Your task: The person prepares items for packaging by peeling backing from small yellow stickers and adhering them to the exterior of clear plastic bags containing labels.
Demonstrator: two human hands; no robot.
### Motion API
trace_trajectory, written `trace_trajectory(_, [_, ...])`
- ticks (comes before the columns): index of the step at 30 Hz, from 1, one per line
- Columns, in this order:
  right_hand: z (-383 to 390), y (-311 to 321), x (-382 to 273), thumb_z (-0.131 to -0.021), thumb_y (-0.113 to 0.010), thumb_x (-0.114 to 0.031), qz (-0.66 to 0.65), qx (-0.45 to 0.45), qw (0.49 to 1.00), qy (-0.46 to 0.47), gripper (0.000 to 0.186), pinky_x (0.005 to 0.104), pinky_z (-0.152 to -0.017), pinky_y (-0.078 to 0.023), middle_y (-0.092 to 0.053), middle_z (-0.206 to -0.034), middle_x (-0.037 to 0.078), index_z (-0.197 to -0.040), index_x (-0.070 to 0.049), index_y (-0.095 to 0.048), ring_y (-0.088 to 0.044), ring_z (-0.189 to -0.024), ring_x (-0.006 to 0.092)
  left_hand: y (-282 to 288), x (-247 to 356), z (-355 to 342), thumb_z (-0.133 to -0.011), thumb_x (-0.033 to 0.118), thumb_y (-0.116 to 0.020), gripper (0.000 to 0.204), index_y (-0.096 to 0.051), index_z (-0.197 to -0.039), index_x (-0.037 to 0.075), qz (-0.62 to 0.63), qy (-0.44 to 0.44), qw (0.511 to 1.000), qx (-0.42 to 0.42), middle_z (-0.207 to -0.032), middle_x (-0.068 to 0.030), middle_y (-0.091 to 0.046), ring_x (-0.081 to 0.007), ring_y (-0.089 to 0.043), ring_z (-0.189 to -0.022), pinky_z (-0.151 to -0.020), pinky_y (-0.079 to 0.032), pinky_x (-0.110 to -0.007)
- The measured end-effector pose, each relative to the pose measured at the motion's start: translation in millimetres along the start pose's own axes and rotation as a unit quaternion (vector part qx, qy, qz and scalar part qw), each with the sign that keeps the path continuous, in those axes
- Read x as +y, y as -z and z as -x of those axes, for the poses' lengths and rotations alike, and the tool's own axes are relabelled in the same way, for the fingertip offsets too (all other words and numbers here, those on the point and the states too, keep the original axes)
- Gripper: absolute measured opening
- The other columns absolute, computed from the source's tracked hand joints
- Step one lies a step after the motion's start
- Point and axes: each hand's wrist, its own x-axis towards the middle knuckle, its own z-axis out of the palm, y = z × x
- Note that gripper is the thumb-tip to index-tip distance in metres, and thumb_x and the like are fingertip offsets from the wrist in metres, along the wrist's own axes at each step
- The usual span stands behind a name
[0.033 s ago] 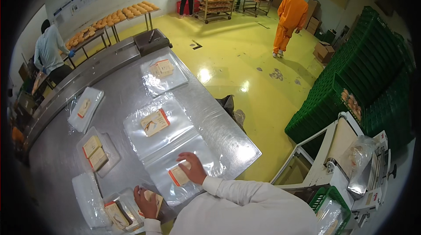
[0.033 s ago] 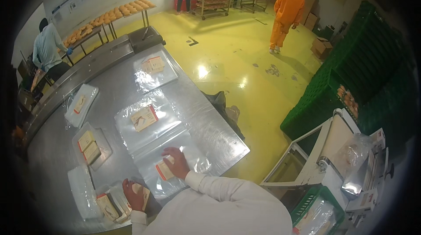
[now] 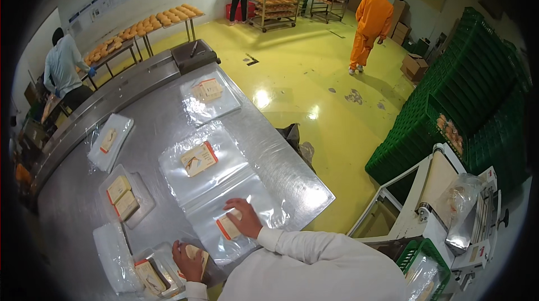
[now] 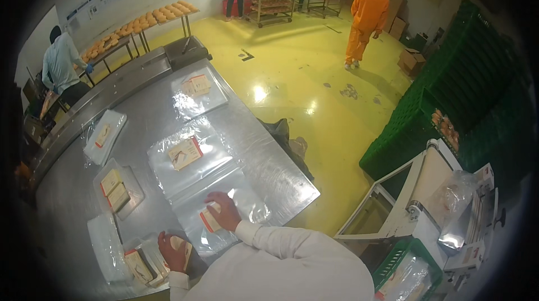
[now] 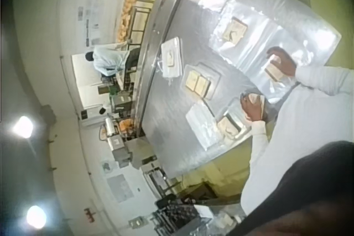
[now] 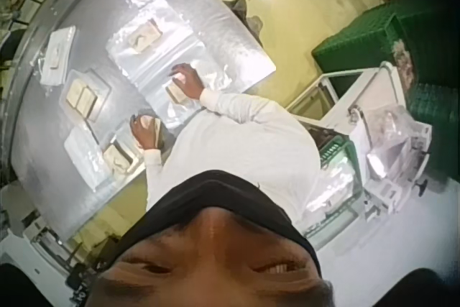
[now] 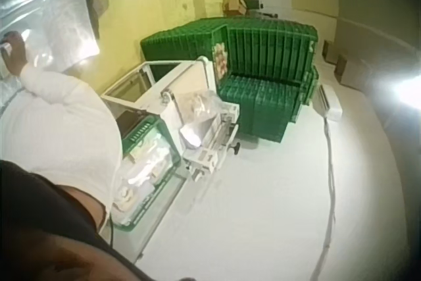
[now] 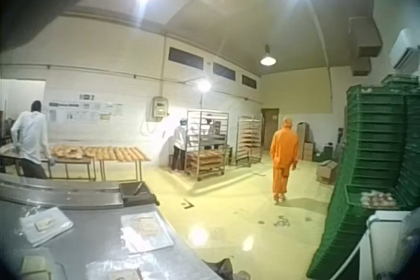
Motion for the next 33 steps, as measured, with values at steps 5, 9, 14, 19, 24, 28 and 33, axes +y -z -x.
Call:
trace_trajectory(5, [2.7, -37.6, -14.7, -0.087, -0.070, -0.009, 0.016, -0.124, 0.989, 0.079, 0.020, 0.0432, -0.101, -0.044, -0.061, -0.121, 0.010, -0.106, -0.010, -0.066, -0.055, -0.117, 0.0315, -13.9, -15.2, 11.5, -0.069, 0.013, -0.084, 0.056, -0.059, -0.117, 0.000, 0.014, 0.000, 1.000, 0.004, -0.127, -0.0196, -0.055, -0.0405, -0.050, -0.120, -0.103, -0.039, -0.051])
trace_trajectory(9, [13.4, -55.6, -16.1, -0.089, -0.067, -0.012, 0.027, -0.227, 0.962, 0.146, 0.024, 0.0440, -0.101, -0.043, -0.060, -0.118, 0.009, -0.112, -0.011, -0.062, -0.055, -0.115, 0.0315, -22.2, -19.0, 20.3, -0.070, 0.013, -0.083, 0.056, -0.059, -0.119, -0.001, 0.017, -0.013, 0.999, 0.037, -0.126, -0.0203, -0.056, -0.0410, -0.049, -0.121, -0.104, -0.039, -0.052])
trace_trajectory(14, [22.4, -51.1, -17.7, -0.091, -0.065, -0.013, 0.016, -0.231, 0.962, 0.143, 0.023, 0.0443, -0.100, -0.043, -0.061, -0.117, 0.010, -0.113, -0.011, -0.062, -0.055, -0.114, 0.0317, -28.1, -6.8, 29.4, -0.075, 0.013, -0.082, 0.050, -0.059, -0.117, 0.000, -0.001, 0.000, 0.995, 0.098, -0.127, -0.0205, -0.055, -0.0425, -0.048, -0.123, -0.105, -0.037, -0.053])
trace_trajectory(19, [22.9, -46.8, -11.3, -0.091, -0.065, -0.015, -0.009, -0.200, 0.976, 0.090, 0.022, 0.0447, -0.101, -0.043, -0.062, -0.114, 0.011, -0.112, -0.009, -0.064, -0.055, -0.114, 0.0324, -25.6, -9.7, 34.8, -0.075, 0.016, -0.083, 0.044, -0.062, -0.110, 0.001, -0.042, 0.013, 0.996, 0.078, -0.132, -0.0193, -0.053, -0.0429, -0.045, -0.127, -0.107, -0.036, -0.055])
trace_trajectory(24, [22.2, -36.6, -12.3, -0.091, -0.065, -0.015, 0.000, -0.208, 0.977, 0.045, 0.021, 0.0438, -0.098, -0.044, -0.064, -0.109, 0.010, -0.111, -0.009, -0.065, -0.058, -0.108, 0.0322, -1.0, -4.2, 43.9, -0.068, 0.022, -0.088, 0.057, -0.066, -0.116, 0.001, -0.008, -0.022, 0.999, -0.025, -0.144, -0.0195, -0.046, -0.0425, -0.041, -0.135, -0.111, -0.034, -0.053])
trace_trajectory(28, [23.2, -38.8, -12.4, -0.091, -0.066, -0.015, -0.012, -0.207, 0.978, 0.034, 0.021, 0.0427, -0.096, -0.046, -0.065, -0.107, 0.010, -0.111, -0.009, -0.066, -0.059, -0.106, 0.0313, 12.7, -13.8, 42.6, -0.063, 0.023, -0.091, 0.068, -0.068, -0.124, 0.003, -0.004, -0.013, 0.993, -0.115, -0.150, -0.0207, -0.043, -0.0421, -0.040, -0.138, -0.113, -0.033, -0.052])
trace_trajectory(33, [27.1, -44.1, -5.4, -0.091, -0.066, -0.014, -0.039, -0.173, 0.982, 0.071, 0.020, 0.0411, -0.090, -0.045, -0.064, -0.103, 0.008, -0.111, -0.009, -0.066, -0.057, -0.097, 0.0287, 21.0, -20.8, 30.8, -0.063, 0.019, -0.090, 0.066, -0.069, -0.123, 0.003, 0.020, -0.019, 0.988, -0.153, -0.148, -0.0218, -0.045, -0.0406, -0.043, -0.136, -0.112, -0.036, -0.049])
